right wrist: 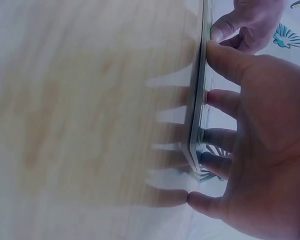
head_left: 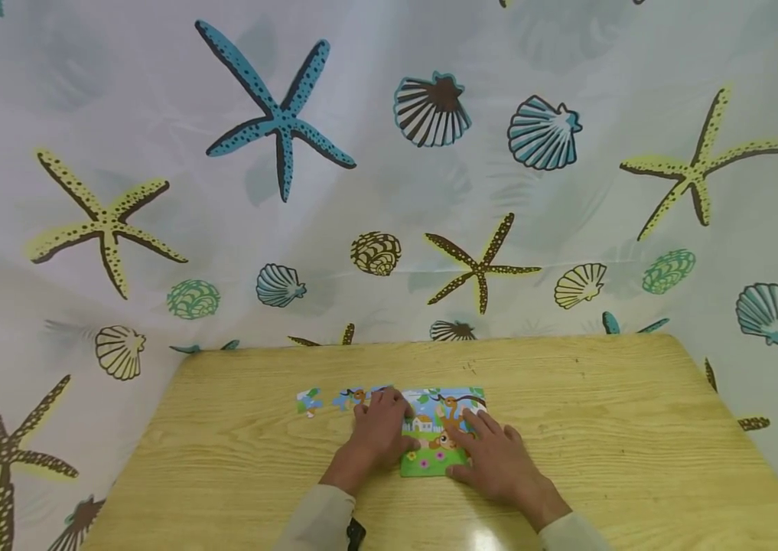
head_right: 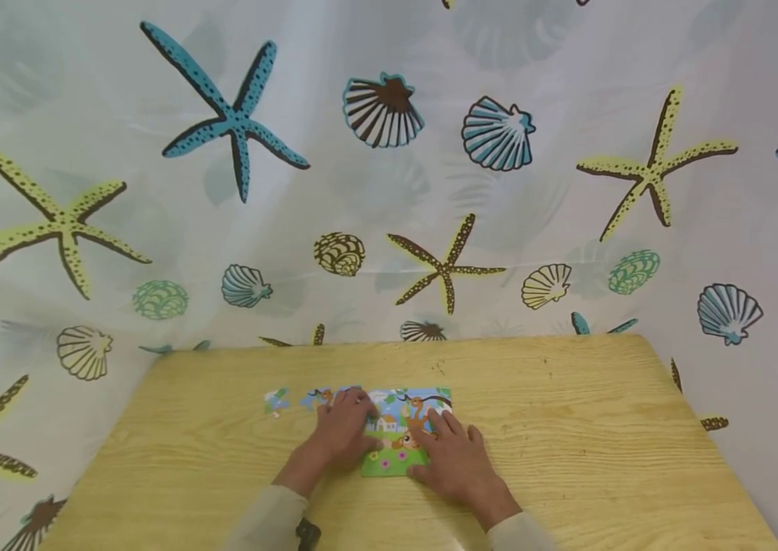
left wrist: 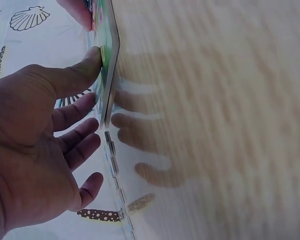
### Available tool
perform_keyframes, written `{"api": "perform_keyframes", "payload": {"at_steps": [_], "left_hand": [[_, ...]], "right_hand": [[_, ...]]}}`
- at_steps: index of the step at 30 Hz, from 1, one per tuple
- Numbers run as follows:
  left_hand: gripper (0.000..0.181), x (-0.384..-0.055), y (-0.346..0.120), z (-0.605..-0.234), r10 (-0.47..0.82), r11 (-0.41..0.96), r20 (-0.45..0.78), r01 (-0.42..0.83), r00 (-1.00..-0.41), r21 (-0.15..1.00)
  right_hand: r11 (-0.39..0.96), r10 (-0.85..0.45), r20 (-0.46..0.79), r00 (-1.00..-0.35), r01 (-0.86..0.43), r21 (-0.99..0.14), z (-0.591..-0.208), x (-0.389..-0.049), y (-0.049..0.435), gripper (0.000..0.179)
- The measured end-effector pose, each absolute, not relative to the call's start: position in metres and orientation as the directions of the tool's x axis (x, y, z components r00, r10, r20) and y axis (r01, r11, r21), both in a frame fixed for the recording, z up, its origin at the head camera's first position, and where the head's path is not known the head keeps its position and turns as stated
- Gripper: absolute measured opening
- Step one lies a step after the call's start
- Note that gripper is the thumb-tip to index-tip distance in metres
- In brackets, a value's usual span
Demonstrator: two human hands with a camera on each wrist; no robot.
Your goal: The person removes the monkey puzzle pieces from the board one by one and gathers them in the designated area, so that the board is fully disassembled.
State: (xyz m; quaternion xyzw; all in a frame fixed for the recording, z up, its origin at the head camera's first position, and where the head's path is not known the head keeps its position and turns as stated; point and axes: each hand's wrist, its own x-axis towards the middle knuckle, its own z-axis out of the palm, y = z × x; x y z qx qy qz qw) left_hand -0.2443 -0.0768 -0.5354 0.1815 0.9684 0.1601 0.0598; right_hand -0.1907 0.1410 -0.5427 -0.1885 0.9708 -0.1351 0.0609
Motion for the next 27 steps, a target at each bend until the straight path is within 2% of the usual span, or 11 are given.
{"api": "perform_keyframes", "payload": {"at_steps": [6,12,17,20,27], "left_hand": [[0.039,-0.245,-0.077,-0.537,0.361,0.87,-0.055,0.315,-0.931,0.378],[0.017,-0.249,-0.08,-0.544,0.352,0.819,-0.032,0.291,-0.936,0.494],[0.01,-0.251,-0.097,-0.541,0.342,0.77,0.01,0.287,-0.94,0.57],[0.011,-0.25,-0.115,-0.535,0.303,0.755,0.006,0.243,-0.953,0.609],[0.019,-0.249,-0.165,-0.536,0.142,0.746,-0.085,0.051,-0.986,0.664]], "right_hand": [[0.888,-0.386,-0.073,-0.92,-0.349,-0.3,-0.54,-0.189,0.141,0.062],[0.886,-0.382,-0.078,-0.921,-0.341,-0.314,-0.539,-0.189,0.142,0.062],[0.881,-0.386,-0.071,-0.92,-0.345,-0.324,-0.539,-0.188,0.14,0.062],[0.876,-0.39,-0.065,-0.918,-0.348,-0.333,-0.54,-0.188,0.139,0.062],[0.875,-0.392,-0.067,-0.918,-0.349,-0.334,-0.543,-0.189,0.141,0.062]]}}
